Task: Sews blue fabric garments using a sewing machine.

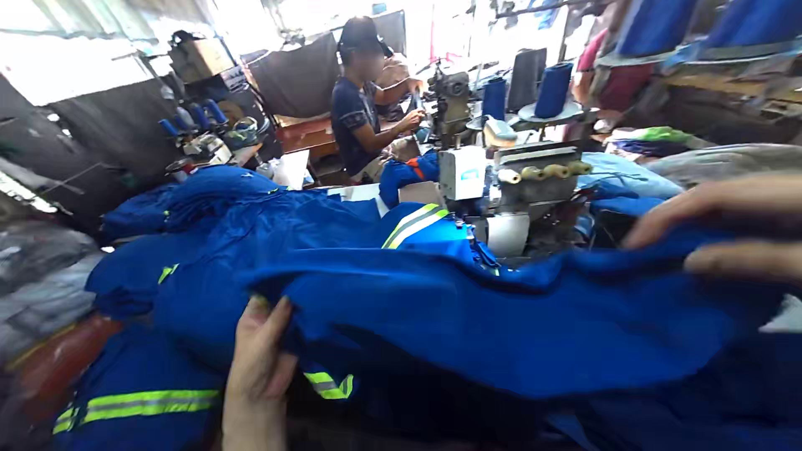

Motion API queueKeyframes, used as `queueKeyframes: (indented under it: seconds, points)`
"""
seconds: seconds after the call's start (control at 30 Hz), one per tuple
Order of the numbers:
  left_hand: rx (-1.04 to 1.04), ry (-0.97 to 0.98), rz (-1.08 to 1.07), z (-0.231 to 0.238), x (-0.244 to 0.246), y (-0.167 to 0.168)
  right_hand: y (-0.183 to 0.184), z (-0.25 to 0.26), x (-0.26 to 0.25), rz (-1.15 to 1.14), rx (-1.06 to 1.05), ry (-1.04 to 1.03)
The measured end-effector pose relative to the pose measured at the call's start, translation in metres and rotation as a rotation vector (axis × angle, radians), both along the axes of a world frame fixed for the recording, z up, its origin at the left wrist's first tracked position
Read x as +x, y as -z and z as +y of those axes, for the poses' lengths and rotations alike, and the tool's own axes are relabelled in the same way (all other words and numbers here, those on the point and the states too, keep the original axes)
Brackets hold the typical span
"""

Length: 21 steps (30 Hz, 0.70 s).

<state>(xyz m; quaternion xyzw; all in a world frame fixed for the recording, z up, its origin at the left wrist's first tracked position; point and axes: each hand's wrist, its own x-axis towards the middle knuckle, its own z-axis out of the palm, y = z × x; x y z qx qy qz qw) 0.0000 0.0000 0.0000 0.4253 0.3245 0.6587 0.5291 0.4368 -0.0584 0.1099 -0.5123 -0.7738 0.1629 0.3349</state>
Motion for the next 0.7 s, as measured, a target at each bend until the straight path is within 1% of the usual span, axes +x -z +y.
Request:
queueKeyframes:
  seconds: [0.03,0.07,0.1,0.17,0.2,0.23,0.27,0.3,0.37,0.43,0.5,0.57,0.6,0.63,0.7]
  points:
    - [0.01,-0.007,0.095,0.002,0.014,-0.008,0.014,0.005,-0.022,0.049,-0.089,-0.066]
    - [0.041,0.003,0.246,0.003,0.031,-0.016,0.033,0.015,-0.041,0.074,-0.103,-0.15]
    - [0.12,0.043,0.415,0.002,0.049,-0.022,0.049,0.022,-0.065,0.117,-0.103,-0.213]
    - [0.434,0.121,0.703,-0.004,0.086,-0.029,0.071,0.031,-0.108,0.169,-0.036,-0.327]
    - [0.603,0.115,0.752,-0.008,0.101,-0.031,0.078,0.033,-0.12,0.171,0.008,-0.37]
    - [0.72,0.106,0.739,-0.013,0.111,-0.032,0.082,0.033,-0.126,0.177,0.046,-0.39]
    - [0.77,0.105,0.702,-0.017,0.116,-0.031,0.082,0.032,-0.124,0.183,0.102,-0.404]
    - [0.764,0.125,0.687,-0.019,0.115,-0.028,0.079,0.031,-0.115,0.216,0.148,-0.434]
    - [0.693,0.224,0.789,-0.023,0.105,-0.016,0.064,0.025,-0.087,0.268,0.233,-0.453]
    - [0.627,0.369,0.959,-0.03,0.089,-0.001,0.047,0.014,-0.054,0.294,0.35,-0.368]
    - [0.622,0.481,1.052,-0.032,0.069,0.007,0.033,0.003,-0.027,0.375,0.407,-0.287]
    - [0.638,0.538,1.018,-0.024,0.039,-0.006,0.018,-0.006,-0.023,0.518,0.338,-0.233]
    - [0.636,0.535,0.97,-0.018,0.022,-0.019,0.018,-0.007,-0.022,0.607,0.288,-0.27]
    - [0.642,0.521,0.928,-0.011,0.005,-0.033,0.028,-0.005,-0.014,0.643,0.268,-0.392]
    - [0.669,0.459,0.93,0.006,-0.021,-0.065,0.052,0.005,-0.015,0.809,0.227,-0.504]
